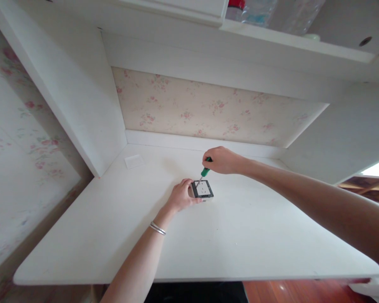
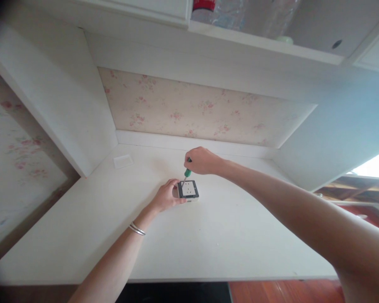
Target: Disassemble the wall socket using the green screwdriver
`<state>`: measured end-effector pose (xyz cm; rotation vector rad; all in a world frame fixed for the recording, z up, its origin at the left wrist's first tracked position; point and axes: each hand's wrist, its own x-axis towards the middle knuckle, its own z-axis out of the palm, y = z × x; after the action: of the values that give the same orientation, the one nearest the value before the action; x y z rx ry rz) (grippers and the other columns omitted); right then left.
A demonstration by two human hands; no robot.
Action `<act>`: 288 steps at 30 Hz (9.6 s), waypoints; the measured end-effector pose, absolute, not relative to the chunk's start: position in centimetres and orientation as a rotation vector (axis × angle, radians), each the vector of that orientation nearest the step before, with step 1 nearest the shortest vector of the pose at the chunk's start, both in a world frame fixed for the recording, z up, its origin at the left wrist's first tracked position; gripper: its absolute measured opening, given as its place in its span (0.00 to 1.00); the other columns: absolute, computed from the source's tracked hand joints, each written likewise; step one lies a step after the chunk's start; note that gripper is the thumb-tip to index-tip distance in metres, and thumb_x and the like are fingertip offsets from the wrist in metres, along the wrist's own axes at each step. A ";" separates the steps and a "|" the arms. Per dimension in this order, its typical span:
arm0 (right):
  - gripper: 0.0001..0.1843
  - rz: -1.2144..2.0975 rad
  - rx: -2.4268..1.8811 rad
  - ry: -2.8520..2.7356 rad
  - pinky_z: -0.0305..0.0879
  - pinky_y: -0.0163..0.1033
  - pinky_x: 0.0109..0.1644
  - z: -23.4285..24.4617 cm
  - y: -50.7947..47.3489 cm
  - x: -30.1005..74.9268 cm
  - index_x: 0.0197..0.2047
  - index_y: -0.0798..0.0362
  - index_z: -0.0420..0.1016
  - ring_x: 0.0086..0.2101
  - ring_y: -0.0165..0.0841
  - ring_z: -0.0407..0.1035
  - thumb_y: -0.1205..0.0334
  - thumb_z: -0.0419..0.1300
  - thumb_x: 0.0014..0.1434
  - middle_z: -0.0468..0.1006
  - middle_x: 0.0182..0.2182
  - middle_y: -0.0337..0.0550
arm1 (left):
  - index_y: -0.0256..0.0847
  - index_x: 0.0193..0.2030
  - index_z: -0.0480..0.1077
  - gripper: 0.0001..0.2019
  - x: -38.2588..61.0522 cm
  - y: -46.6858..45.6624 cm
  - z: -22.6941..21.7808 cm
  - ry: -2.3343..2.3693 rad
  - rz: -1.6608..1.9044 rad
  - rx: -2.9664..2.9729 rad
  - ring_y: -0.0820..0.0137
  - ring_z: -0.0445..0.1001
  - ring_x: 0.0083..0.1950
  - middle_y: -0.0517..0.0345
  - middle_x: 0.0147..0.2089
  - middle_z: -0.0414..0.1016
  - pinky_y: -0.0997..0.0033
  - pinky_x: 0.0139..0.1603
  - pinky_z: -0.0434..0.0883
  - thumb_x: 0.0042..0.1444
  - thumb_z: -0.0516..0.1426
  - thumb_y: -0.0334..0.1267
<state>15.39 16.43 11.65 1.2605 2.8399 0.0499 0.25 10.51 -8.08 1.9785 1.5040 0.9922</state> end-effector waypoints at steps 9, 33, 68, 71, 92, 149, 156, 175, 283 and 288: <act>0.24 0.061 1.182 2.710 0.59 0.36 0.32 12.5 14.8 13.8 0.35 0.55 0.76 0.33 0.38 0.73 0.47 0.46 0.62 0.79 0.27 0.48 | 0.43 0.54 0.63 0.36 0.3 10.7 -8.4 1.484 1.021 1.982 0.60 0.70 0.54 0.52 0.54 0.68 0.63 0.54 0.66 0.38 0.68 0.49; 0.10 -0.029 0.824 2.835 0.59 0.35 0.38 12.9 16.2 13.3 0.42 0.55 0.71 0.38 0.35 0.69 0.66 0.51 0.59 0.74 0.43 0.50 | 0.43 0.55 0.64 0.35 0.3 10.7 -8.4 1.499 0.998 1.957 0.61 0.72 0.51 0.52 0.56 0.68 0.66 0.51 0.68 0.39 0.67 0.47; 0.18 -0.284 0.804 2.831 0.61 0.32 0.37 12.8 16.8 12.5 0.48 0.52 0.70 0.38 0.33 0.70 0.65 0.57 0.52 0.76 0.44 0.45 | 0.43 0.57 0.62 0.36 0.0 10.7 -8.4 1.476 0.983 1.984 0.64 0.74 0.47 0.54 0.57 0.67 0.67 0.51 0.69 0.41 0.66 0.50; 0.16 -0.250 0.870 2.773 0.60 0.33 0.35 12.9 16.7 12.3 0.45 0.51 0.71 0.37 0.34 0.71 0.58 0.59 0.53 0.78 0.42 0.45 | 0.43 0.56 0.62 0.35 0.0 10.6 -8.3 1.464 0.990 1.989 0.66 0.74 0.45 0.54 0.57 0.67 0.68 0.51 0.69 0.41 0.66 0.50; 0.13 -0.160 1.141 2.678 0.57 0.34 0.29 13.3 16.9 12.7 0.40 0.54 0.73 0.29 0.34 0.71 0.58 0.53 0.57 0.79 0.32 0.46 | 0.45 0.57 0.63 0.33 0.1 10.2 -7.6 1.471 0.951 1.933 0.64 0.73 0.48 0.54 0.58 0.66 0.66 0.52 0.68 0.42 0.65 0.47; 0.18 -0.053 0.826 2.879 0.61 0.33 0.38 12.9 17.3 13.2 0.45 0.54 0.72 0.38 0.34 0.70 0.58 0.62 0.49 0.72 0.47 0.51 | 0.43 0.58 0.60 0.37 0.2 10.5 -8.4 1.528 0.945 2.011 0.65 0.73 0.47 0.54 0.58 0.65 0.63 0.58 0.62 0.42 0.65 0.52; 0.18 -0.160 1.068 2.672 0.60 0.35 0.31 13.4 16.8 12.5 0.42 0.55 0.72 0.25 0.32 0.70 0.53 0.48 0.61 0.79 0.30 0.46 | 0.44 0.57 0.61 0.37 0.3 10.8 -8.8 1.535 0.960 1.999 0.65 0.73 0.47 0.55 0.58 0.66 0.63 0.58 0.62 0.40 0.65 0.53; 0.20 0.124 1.227 2.727 0.62 0.41 0.35 12.7 15.8 12.1 0.50 0.50 0.66 0.41 0.44 0.70 0.50 0.50 0.58 0.74 0.45 0.51 | 0.43 0.55 0.63 0.35 0.4 10.6 -8.3 1.503 1.005 1.940 0.68 0.74 0.44 0.55 0.57 0.67 0.70 0.50 0.69 0.40 0.66 0.52; 0.06 -0.718 1.704 3.137 0.60 0.30 0.24 15.6 14.7 16.3 0.35 0.53 0.73 0.20 0.27 0.68 0.62 0.58 0.53 0.75 0.21 0.38 | 0.38 0.50 0.65 0.37 0.6 10.8 -8.5 1.463 1.173 1.751 0.63 0.68 0.48 0.51 0.51 0.65 0.67 0.49 0.66 0.30 0.70 0.46; 0.11 -1.662 2.207 3.068 0.66 0.32 0.22 12.3 15.9 22.2 0.34 0.54 0.71 0.19 0.28 0.69 0.57 0.65 0.50 0.74 0.22 0.39 | 0.37 0.55 0.63 0.40 0.4 10.4 -7.2 1.479 1.144 1.574 0.65 0.68 0.44 0.51 0.49 0.68 0.68 0.44 0.67 0.32 0.69 0.45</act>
<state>22.24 15.87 12.30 2.2067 3.0682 -1.6621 0.39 10.43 -7.19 1.5740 1.4789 1.1439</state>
